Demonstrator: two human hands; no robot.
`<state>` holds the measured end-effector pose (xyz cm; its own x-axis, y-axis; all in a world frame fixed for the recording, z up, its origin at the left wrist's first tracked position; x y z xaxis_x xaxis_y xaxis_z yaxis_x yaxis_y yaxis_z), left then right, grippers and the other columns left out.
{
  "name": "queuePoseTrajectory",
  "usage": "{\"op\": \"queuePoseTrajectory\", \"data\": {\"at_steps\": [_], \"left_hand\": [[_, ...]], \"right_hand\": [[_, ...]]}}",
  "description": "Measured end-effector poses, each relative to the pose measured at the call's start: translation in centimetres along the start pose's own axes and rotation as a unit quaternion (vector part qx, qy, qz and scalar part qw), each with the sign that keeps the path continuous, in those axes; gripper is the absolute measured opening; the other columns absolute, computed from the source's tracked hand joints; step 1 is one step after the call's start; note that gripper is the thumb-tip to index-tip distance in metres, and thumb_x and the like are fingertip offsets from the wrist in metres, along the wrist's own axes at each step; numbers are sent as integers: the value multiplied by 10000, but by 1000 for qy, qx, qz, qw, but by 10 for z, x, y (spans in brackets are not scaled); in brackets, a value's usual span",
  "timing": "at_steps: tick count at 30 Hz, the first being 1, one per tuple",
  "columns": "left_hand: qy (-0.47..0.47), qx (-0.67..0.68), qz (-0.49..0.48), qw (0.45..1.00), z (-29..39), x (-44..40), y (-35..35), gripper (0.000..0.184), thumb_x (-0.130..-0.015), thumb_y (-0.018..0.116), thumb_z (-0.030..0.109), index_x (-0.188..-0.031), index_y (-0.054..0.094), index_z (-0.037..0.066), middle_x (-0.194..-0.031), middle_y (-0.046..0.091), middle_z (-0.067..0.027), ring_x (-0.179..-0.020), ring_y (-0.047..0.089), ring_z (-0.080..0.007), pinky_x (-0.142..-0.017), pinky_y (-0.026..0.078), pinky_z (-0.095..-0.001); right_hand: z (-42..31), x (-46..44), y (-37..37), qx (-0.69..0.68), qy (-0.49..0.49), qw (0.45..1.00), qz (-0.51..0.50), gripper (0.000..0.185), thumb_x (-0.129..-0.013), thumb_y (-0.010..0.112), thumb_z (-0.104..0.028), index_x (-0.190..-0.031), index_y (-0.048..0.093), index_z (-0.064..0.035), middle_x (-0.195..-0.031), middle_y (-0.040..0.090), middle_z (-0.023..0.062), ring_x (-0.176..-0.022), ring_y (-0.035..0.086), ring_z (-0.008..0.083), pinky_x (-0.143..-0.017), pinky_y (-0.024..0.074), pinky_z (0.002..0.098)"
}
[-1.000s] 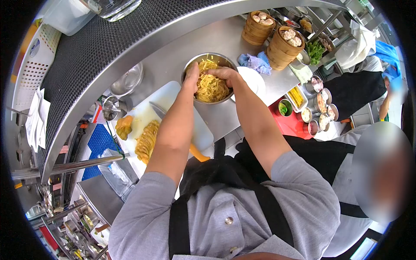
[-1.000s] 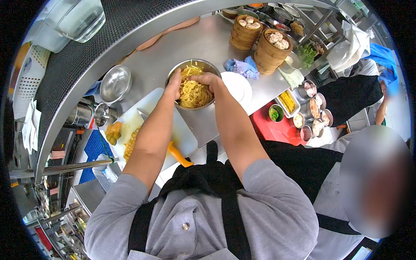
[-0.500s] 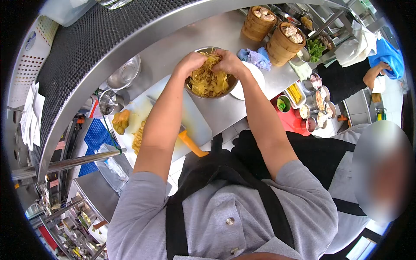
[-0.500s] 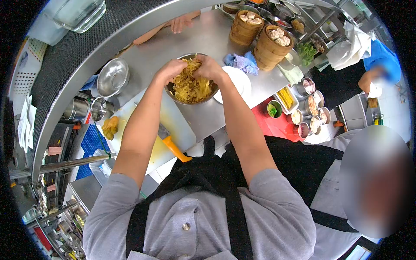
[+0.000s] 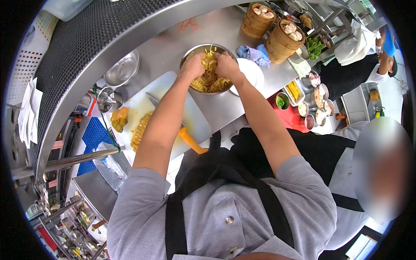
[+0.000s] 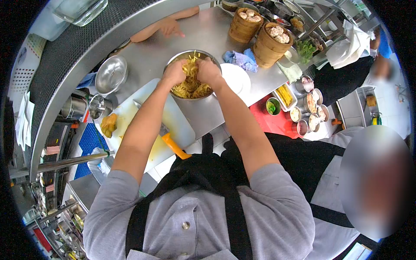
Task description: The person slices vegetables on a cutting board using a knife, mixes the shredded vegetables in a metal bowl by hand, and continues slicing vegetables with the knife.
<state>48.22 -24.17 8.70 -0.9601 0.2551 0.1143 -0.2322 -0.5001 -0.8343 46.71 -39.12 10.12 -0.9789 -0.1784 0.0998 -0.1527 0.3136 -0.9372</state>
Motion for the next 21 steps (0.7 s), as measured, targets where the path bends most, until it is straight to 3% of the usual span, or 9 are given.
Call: {"op": "queuePoseTrajectory", "data": {"at_steps": [5,7,9,11,12,15,16,17,21], "left_hand": [[17,57,-31,998,22,6,-39,740,-729,820,115,-1426,578,68,-1188,725,-240,-1172,691,-316,-967,559,-439],[71,-99,-100,987,25,11,-36,796,-705,840,126,-1442,553,30,-1220,715,-243,-1187,685,-317,-977,567,-429],[32,-132,-160,978,23,24,-20,899,-689,871,139,-1488,481,9,-1304,665,-276,-1207,666,-381,-1026,552,-442],[-17,-228,-151,962,15,36,5,810,-796,836,179,-1490,441,39,-1438,555,-284,-1298,605,-408,-1044,544,-490],[-36,-184,-105,977,14,33,12,719,-867,753,89,-1494,404,47,-1409,567,-304,-1272,610,-458,-1030,546,-520],[-54,-131,-76,987,8,20,21,581,-915,654,11,-1455,447,54,-1379,591,-292,-1285,607,-429,-1030,543,-521],[-56,-114,-101,987,25,33,0,575,-909,639,3,-1460,482,49,-1386,597,-283,-1336,571,-399,-1074,517,-494],[-55,-115,-102,987,19,30,5,575,-909,639,3,-1460,482,49,-1386,597,-283,-1336,571,-399,-1074,517,-494],[55,-29,43,997,7,14,-14,680,-774,666,-93,-1434,574,45,-1394,629,-238,-1303,601,-392,-1126,476,-438]], "right_hand": [[-8,-2,-42,-78,-34,994,68,553,-746,720,-94,-1299,713,-86,-1133,738,272,-1112,709,377,-935,575,441],[-16,6,-45,-109,-83,989,-48,604,-706,790,-128,-1303,714,-77,-1126,742,267,-1110,712,371,-964,559,434],[-12,-1,-38,-133,-98,982,-93,736,-674,853,-177,-1380,663,-90,-1186,731,258,-1128,709,352,-997,545,421],[-6,2,-26,-54,-80,992,-82,921,-678,883,-228,-1515,523,-96,-1342,658,275,-1140,701,377,-1021,545,418],[-5,0,0,54,-60,992,-100,1062,-678,899,-277,-1588,387,-86,-1468,545,317,-1175,680,422,-1037,550,429],[-13,12,38,101,-5,992,-77,1002,-731,864,-263,-1578,370,-59,-1486,507,347,-1208,653,465,-1035,557,446],[-10,7,39,70,3,997,-44,791,-776,799,-194,-1488,494,-41,-1438,538,356,-1220,652,449,-1022,566,456],[-2,2,41,69,4,997,-44,791,-776,799,-194,-1488,494,-41,-1438,538,356,-1220,652,449,-1022,566,456],[9,-9,12,-20,-101,992,79,591,-761,754,-117,-1338,656,-35,-1204,692,317,-1108,705,423,-984,575,447]]}}
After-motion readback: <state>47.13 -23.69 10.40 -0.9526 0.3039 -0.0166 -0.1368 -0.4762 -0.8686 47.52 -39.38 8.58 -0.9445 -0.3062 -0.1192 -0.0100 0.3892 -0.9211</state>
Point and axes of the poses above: each hand's wrist, its own x-axis away from the middle knuckle, its own y-axis out of the palm, z = x × y, the point moved 6 cm from there along -x, towards the middle knuckle
